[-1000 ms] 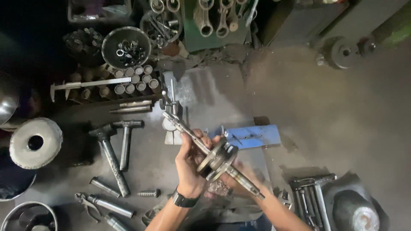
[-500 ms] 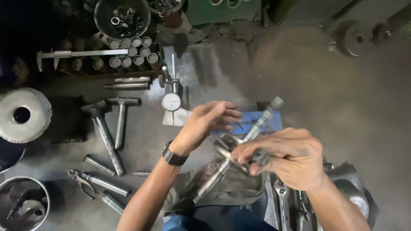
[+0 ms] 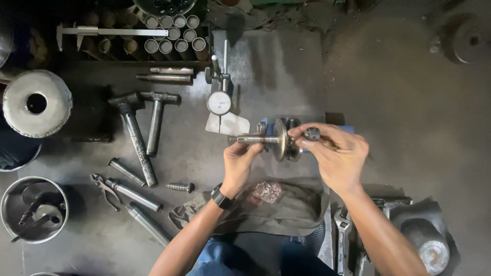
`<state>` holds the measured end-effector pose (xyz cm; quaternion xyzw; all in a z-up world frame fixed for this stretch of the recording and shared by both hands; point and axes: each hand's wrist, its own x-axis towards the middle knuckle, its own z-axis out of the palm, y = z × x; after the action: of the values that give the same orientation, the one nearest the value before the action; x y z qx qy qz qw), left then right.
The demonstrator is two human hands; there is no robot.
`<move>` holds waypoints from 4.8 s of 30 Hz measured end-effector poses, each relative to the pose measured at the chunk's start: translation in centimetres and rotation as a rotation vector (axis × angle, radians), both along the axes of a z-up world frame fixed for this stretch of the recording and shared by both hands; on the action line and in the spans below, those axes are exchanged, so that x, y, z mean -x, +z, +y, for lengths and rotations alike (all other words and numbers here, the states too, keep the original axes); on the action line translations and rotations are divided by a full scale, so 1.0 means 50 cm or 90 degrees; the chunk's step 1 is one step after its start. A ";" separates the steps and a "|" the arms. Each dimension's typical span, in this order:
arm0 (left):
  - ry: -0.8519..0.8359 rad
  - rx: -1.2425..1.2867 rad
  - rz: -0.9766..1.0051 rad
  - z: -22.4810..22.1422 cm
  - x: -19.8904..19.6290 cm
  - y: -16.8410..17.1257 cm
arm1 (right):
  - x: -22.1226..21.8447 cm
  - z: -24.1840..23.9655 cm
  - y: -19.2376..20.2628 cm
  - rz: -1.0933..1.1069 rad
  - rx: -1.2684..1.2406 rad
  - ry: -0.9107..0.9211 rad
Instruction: The recorder measures a crankshaft with a dial indicator and then proceeds to machine it on a lathe.
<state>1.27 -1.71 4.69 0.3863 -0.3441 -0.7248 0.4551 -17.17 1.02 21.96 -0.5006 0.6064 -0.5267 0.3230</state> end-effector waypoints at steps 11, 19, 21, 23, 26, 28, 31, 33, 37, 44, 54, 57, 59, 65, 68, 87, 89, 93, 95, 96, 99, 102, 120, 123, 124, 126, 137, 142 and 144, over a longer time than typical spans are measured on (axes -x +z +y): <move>0.025 -0.027 -0.086 -0.005 -0.005 -0.061 | 0.005 -0.023 -0.094 -0.078 -0.038 0.032; 0.030 -0.067 -0.100 -0.009 -0.003 -0.083 | 0.006 -0.031 -0.126 -0.084 -0.088 0.036; 0.028 -0.058 -0.102 -0.007 -0.006 -0.114 | 0.004 -0.032 -0.125 -0.004 -0.080 0.046; 0.025 -0.049 -0.107 -0.009 -0.005 -0.099 | 0.011 -0.025 -0.105 0.039 -0.107 0.055; -0.002 -0.044 -0.099 -0.001 0.001 -0.100 | 0.058 0.001 -0.100 0.055 -0.098 0.133; -0.026 -0.053 -0.091 0.006 0.006 -0.097 | 0.097 0.016 -0.119 0.023 -0.068 0.203; -0.080 0.003 -0.100 0.015 0.021 -0.077 | 0.160 0.027 -0.176 0.109 -0.285 -0.157; -0.068 -0.026 -0.045 0.021 0.033 -0.068 | 0.214 0.031 -0.223 0.345 -0.287 -0.116; -0.070 0.001 -0.047 0.022 0.031 -0.077 | 0.311 0.068 -0.380 -0.127 -0.515 -0.129; -0.086 -0.033 -0.041 0.016 0.030 -0.065 | 0.301 0.063 -0.393 -0.192 -0.541 -0.102; -0.089 -0.033 -0.039 0.013 0.028 -0.050 | 0.291 0.061 -0.359 -0.044 -0.514 -0.037; -0.088 -0.023 -0.057 0.017 0.028 -0.065 | 0.271 0.052 -0.330 -0.041 -0.493 -0.042; -0.083 -0.027 -0.044 0.016 0.030 -0.063 | 0.272 0.047 -0.333 -0.134 -0.490 -0.048; -0.077 -0.019 -0.051 0.015 0.029 -0.062 | 0.312 0.079 -0.423 -0.214 -0.522 -0.126; -0.079 -0.022 -0.052 0.014 0.030 -0.060 | 0.297 0.071 -0.402 -0.196 -0.514 -0.127; -0.086 -0.044 -0.049 0.016 0.027 -0.062 | 0.270 0.050 -0.336 -0.258 -0.417 -0.035; -0.088 -0.038 -0.063 0.016 0.026 -0.061 | 0.283 0.064 -0.363 -0.243 -0.452 -0.069; -0.091 -0.041 -0.070 0.020 0.026 -0.076 | 0.303 0.082 -0.416 -0.190 -0.527 -0.133; -0.090 -0.035 -0.077 0.016 0.026 -0.062 | 0.299 0.074 -0.402 -0.187 -0.517 -0.117; -0.089 -0.029 -0.084 0.014 0.026 -0.055 | 0.297 0.070 -0.395 -0.184 -0.507 -0.099; -0.083 -0.050 -0.068 0.014 0.027 -0.050 | 0.294 0.068 -0.379 -0.141 -0.504 -0.060; -0.088 -0.019 -0.094 0.016 0.024 -0.058 | 0.284 0.063 -0.360 -0.167 -0.460 -0.041; -0.093 -0.041 -0.059 0.015 0.026 -0.059 | 0.257 0.045 -0.314 -0.163 -0.437 -0.036; -0.094 -0.025 -0.058 0.012 0.027 -0.050 | 0.296 0.075 -0.394 -0.197 -0.483 -0.075; -0.094 -0.026 -0.058 0.012 0.026 -0.050 | 0.299 0.079 -0.405 -0.197 -0.483 -0.076; -0.099 -0.017 -0.093 0.013 0.024 -0.051 | 0.305 0.085 -0.426 -0.219 -0.491 -0.096; 0.090 0.292 -0.509 -0.135 -0.134 -0.275 | 0.283 0.055 -0.365 -0.283 -0.389 -0.014; 0.032 0.428 -0.587 -0.345 -0.137 -0.257 | 0.276 0.070 -0.372 -0.328 -0.372 -0.089; -0.119 0.499 -0.539 -0.406 -0.141 -0.316 | 0.275 0.074 -0.380 -0.384 -0.324 -0.073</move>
<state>8.30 -22.03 -11.13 0.4131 -0.7708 -0.3633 0.3212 -30.92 4.71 2.95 -0.1929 0.6223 -0.5000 0.5706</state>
